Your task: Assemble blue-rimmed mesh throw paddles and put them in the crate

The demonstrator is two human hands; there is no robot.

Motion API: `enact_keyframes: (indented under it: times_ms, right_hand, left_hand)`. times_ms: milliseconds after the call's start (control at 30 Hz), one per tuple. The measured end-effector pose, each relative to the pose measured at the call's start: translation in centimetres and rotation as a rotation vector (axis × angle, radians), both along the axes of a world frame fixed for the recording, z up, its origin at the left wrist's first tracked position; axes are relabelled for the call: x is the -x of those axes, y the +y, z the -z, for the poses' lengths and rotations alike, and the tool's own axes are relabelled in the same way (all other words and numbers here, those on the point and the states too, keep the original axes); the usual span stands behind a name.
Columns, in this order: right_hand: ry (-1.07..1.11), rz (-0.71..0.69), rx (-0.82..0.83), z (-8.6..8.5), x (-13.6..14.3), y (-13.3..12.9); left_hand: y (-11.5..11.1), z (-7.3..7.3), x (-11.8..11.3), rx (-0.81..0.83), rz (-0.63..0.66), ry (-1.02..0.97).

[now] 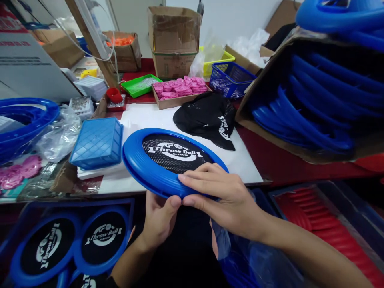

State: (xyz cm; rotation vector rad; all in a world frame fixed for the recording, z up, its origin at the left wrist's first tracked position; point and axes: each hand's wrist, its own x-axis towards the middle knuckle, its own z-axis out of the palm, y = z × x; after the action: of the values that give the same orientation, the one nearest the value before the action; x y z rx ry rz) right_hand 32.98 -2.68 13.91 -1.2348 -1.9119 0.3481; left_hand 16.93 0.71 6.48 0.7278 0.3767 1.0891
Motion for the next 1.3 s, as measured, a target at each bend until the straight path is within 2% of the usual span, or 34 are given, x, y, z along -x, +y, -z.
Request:
enact_keyframes:
  times_ms: [333, 500, 767, 1000, 1133, 1300]
  right_hand:
    - [0.042, 0.064, 0.086, -0.3, -0.6, -0.7]
    - [0.032, 0.066, 0.132, -0.6, -0.4, -0.6]
    - [-0.051, 0.056, 0.080, -0.9, 0.5, -0.1]
    - [-0.284, 0.072, -0.034, -1.0, 1.0, -0.4]
    - [-0.393, 0.071, -0.093, -0.5, 0.9, -1.0]
    - [-0.509, 0.070, -0.162, 0.9, 0.7, -1.6]
  left_hand:
    - [-0.5, -1.5, -0.6, 0.130, 0.019, 0.044]
    - [-0.3, -1.6, -0.4, 0.144, 0.035, 0.027]
    - [0.2, -1.1, 0.1, 0.136, 0.027, 0.013]
    - [0.5, -1.1, 0.0, 0.165, 0.042, 0.013]
    - [0.6, -0.4, -0.3, 0.148, 0.042, 0.008]
    - [0.1, 2.0, -0.6, 0.144, 0.019, -0.013]
